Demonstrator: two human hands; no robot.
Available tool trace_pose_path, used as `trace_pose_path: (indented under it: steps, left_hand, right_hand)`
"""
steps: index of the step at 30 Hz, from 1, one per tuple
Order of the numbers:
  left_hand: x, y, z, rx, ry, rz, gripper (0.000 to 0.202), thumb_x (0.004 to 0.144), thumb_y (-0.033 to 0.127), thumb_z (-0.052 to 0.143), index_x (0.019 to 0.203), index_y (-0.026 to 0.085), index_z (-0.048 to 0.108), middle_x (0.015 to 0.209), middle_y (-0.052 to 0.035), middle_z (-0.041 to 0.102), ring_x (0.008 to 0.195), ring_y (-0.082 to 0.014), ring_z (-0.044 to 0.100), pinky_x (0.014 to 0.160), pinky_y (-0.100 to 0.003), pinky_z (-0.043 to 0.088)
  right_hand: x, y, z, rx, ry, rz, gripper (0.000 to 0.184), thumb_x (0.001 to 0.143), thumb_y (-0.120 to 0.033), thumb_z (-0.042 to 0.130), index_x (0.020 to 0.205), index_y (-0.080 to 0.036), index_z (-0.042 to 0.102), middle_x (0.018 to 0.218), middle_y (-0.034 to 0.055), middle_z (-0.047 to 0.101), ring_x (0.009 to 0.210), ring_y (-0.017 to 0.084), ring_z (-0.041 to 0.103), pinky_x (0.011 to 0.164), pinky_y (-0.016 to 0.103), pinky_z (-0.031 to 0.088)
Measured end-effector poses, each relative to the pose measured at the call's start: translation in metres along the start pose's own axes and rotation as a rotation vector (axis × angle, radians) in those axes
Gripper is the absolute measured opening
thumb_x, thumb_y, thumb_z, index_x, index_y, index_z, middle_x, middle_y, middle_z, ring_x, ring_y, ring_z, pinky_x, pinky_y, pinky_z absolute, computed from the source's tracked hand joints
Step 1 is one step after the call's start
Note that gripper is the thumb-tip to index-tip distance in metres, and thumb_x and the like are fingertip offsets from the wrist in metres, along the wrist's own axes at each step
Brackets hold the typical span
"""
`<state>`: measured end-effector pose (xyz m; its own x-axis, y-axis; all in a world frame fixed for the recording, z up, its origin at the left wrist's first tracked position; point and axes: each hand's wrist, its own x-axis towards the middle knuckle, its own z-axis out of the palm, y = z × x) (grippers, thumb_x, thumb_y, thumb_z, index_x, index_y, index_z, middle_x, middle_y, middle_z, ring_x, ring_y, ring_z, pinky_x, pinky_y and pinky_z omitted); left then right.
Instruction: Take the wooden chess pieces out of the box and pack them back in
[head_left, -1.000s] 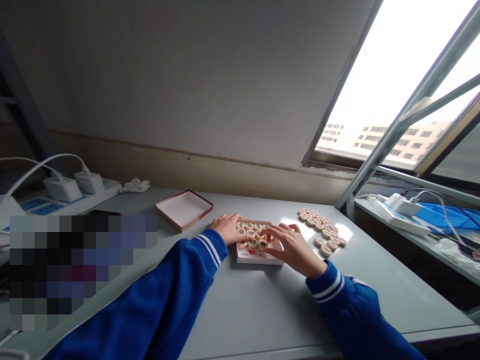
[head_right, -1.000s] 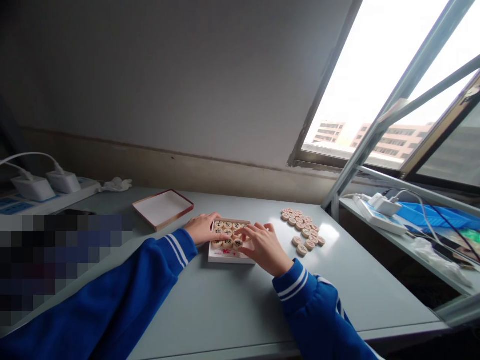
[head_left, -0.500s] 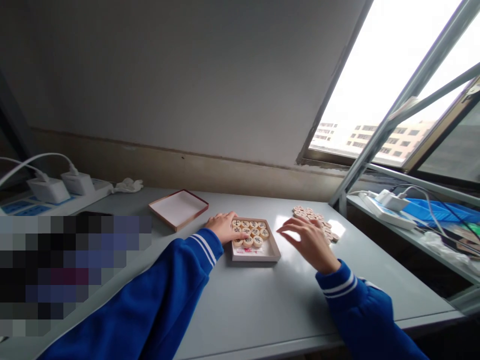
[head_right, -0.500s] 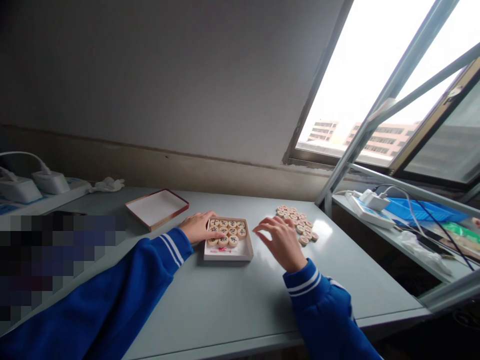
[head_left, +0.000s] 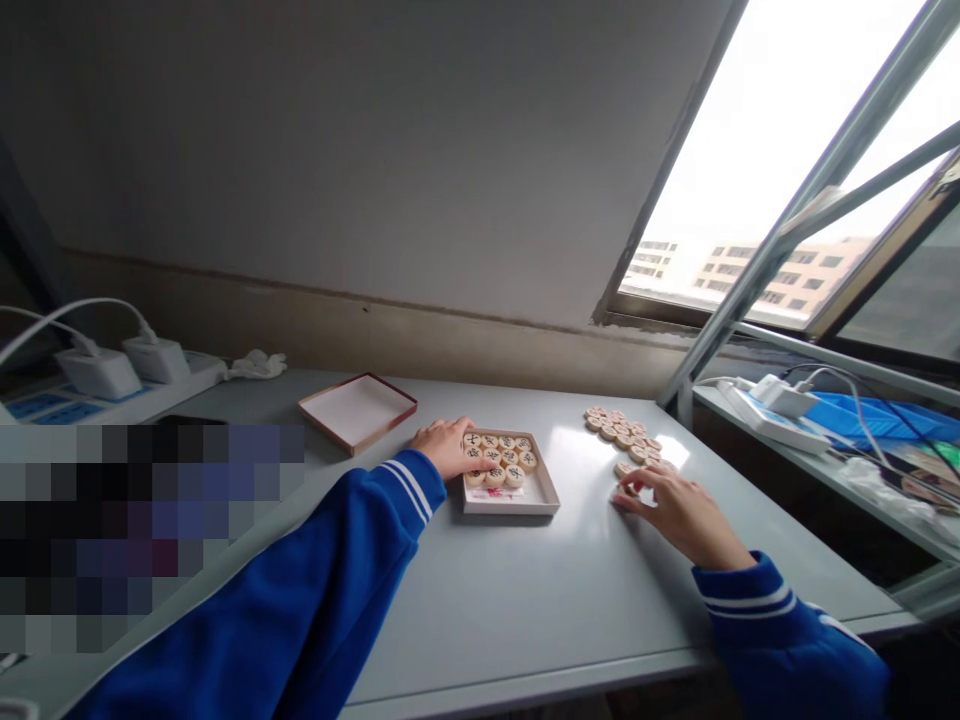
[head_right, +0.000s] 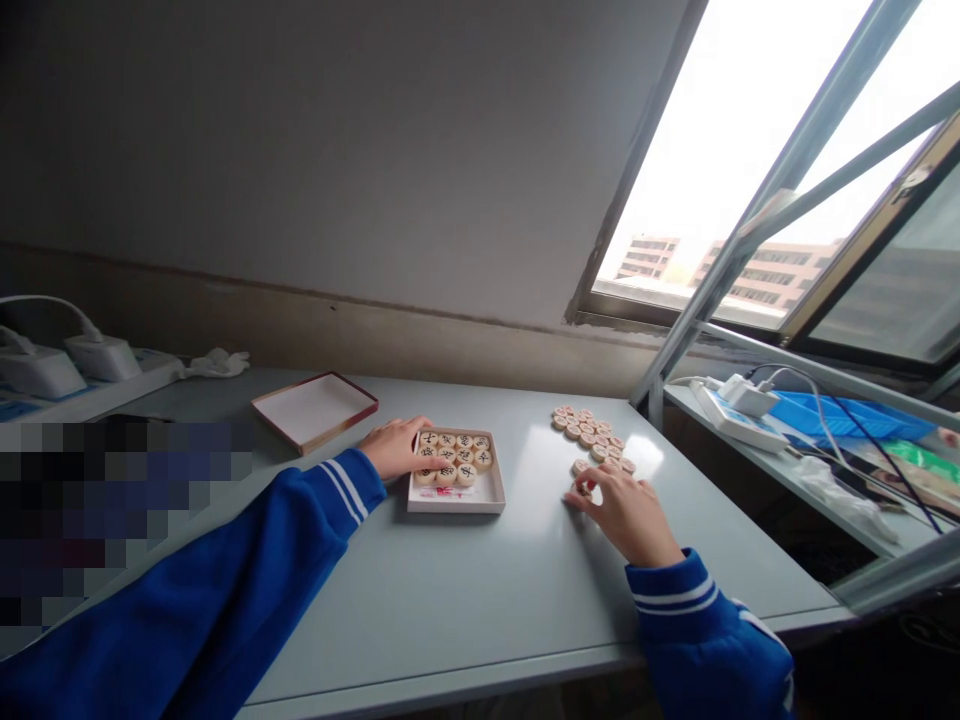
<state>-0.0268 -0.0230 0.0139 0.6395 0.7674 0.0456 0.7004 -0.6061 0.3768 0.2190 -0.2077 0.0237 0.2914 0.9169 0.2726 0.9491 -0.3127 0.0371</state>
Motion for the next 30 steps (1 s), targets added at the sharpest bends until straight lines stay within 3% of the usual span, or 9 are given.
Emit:
trace_pose_path:
  steps: [5, 9, 12, 16, 30]
  left_hand:
    - [0.0, -0.001, 0.0, -0.005, -0.012, 0.01, 0.065, 0.056, 0.07, 0.047, 0.103, 0.025, 0.047, 0.1, -0.0072, 0.059, 0.096, -0.0264, 0.052, 0.08, -0.037, 0.041]
    - [0.0, 0.0, 0.0, 0.0, -0.012, 0.003, 0.064, 0.057, 0.069, 0.047, 0.104, 0.025, 0.048, 0.099, -0.0075, 0.059, 0.097, -0.0261, 0.051, 0.081, -0.037, 0.04]
    - [-0.001, 0.0, -0.001, -0.005, -0.016, 0.011, 0.064, 0.057, 0.069, 0.046, 0.104, 0.025, 0.047, 0.099, -0.0077, 0.059, 0.097, -0.026, 0.051, 0.081, -0.037, 0.04]
    - [-0.001, 0.0, -0.002, -0.009, -0.017, 0.024, 0.065, 0.057, 0.069, 0.047, 0.104, 0.024, 0.047, 0.102, -0.0076, 0.059, 0.098, -0.0261, 0.051, 0.082, -0.037, 0.04]
    - [-0.003, 0.003, -0.005, -0.009, -0.015, 0.01, 0.066, 0.056, 0.066, 0.051, 0.106, 0.024, 0.047, 0.102, -0.0079, 0.059, 0.1, -0.0265, 0.05, 0.084, -0.038, 0.039]
  right_hand:
    - [0.008, -0.023, -0.012, 0.178, 0.03, -0.086, 0.022, 0.077, -0.039, 0.047, 0.085, -0.024, 0.06, 0.082, 0.0032, 0.062, 0.067, 0.017, 0.057, 0.06, 0.03, 0.043]
    - [0.02, -0.055, -0.023, 0.344, 0.032, -0.358, 0.022, 0.078, -0.035, 0.049, 0.095, -0.024, 0.058, 0.094, 0.0037, 0.061, 0.085, 0.018, 0.055, 0.075, 0.032, 0.042]
    - [0.028, -0.077, -0.023, 0.35, -0.028, -0.458, 0.017, 0.077, -0.03, 0.053, 0.093, -0.025, 0.058, 0.094, 0.0017, 0.062, 0.085, 0.016, 0.055, 0.077, 0.032, 0.04]
    - [0.033, -0.09, -0.015, 0.283, -0.062, -0.46, 0.012, 0.077, -0.027, 0.053, 0.087, -0.025, 0.06, 0.088, 0.0007, 0.063, 0.08, 0.016, 0.056, 0.074, 0.032, 0.038]
    - [0.025, -0.097, -0.011, 0.028, 0.09, -0.304, 0.011, 0.073, -0.033, 0.059, 0.075, -0.023, 0.058, 0.082, 0.0003, 0.061, 0.079, 0.019, 0.051, 0.073, 0.035, 0.028]
